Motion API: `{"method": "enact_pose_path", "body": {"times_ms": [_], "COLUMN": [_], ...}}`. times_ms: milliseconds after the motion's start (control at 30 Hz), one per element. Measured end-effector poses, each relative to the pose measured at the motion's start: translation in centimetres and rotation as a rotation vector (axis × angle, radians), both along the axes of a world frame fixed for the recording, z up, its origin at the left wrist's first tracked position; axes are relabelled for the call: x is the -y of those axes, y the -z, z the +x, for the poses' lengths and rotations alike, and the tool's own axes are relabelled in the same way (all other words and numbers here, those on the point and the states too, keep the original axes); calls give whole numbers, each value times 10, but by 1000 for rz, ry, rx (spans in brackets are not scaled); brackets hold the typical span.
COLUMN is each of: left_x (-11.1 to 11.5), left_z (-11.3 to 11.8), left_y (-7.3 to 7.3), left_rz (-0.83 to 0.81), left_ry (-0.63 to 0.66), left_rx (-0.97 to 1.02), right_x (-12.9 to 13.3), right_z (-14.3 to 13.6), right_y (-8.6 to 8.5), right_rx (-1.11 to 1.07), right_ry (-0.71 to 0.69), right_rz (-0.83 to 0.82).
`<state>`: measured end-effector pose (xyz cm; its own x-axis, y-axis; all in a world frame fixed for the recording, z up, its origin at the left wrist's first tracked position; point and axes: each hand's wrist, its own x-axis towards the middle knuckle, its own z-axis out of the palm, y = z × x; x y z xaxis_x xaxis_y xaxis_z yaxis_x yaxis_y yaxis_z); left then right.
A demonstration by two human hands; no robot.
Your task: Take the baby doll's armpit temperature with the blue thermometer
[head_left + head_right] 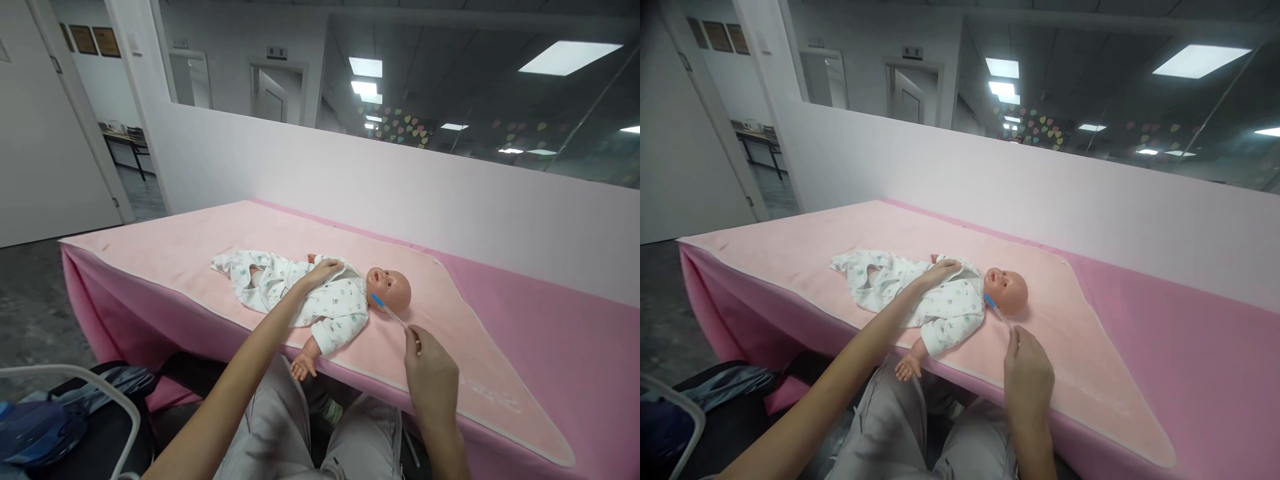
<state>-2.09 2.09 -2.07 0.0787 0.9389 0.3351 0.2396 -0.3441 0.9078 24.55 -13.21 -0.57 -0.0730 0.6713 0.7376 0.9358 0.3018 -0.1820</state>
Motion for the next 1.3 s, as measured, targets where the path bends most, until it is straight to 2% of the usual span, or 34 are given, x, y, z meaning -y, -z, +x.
{"method": "enact_pose_path", "body": {"times_ms": [67, 167, 300, 400, 500, 633, 800, 933, 1000, 1100, 1200, 1300], "left_x": [1, 9, 17, 17, 15, 10, -14, -37, -44, -46, -44, -40], "left_z": [-1, 0, 0, -2, -1, 2, 5, 7, 6, 4, 0, -3], "left_y": [-1, -5, -10, -11, -11, -13, -22, -29, -25, -15, -8, -7], "left_rz": [-16, -38, -57, -80, -85, -124, -157, -92, -72, -126, -188, -203], "left_ry": [4, 28, 109, 157, 58, -84, -306, -488, -497, -469, -487, -521], "left_rx": [81, 147, 206, 170, -21, -232, -412, -624, -735, -867, -927, -937], "right_x": [-15, -55, -114, -137, -140, -134, -134, -133, -132, -130, -127, -122], "right_z": [-16, -52, -104, -131, -141, -139, -143, -144, -143, -143, -146, -149], "right_y": [-13, -24, -22, -13, -2, 9, 10, 7, 4, -1, -6, -11], "right_rx": [16, 135, 361, 383, 362, 369, 371, 362, 374, 411, 450, 465], "right_ry": [-53, -95, -63, -72, -90, -115, -97, -102, -115, -157, -215, -245], "right_rz": [6, -104, -187, -192, -158, -149, -212, -317, -347, -390, -438, -463]}}
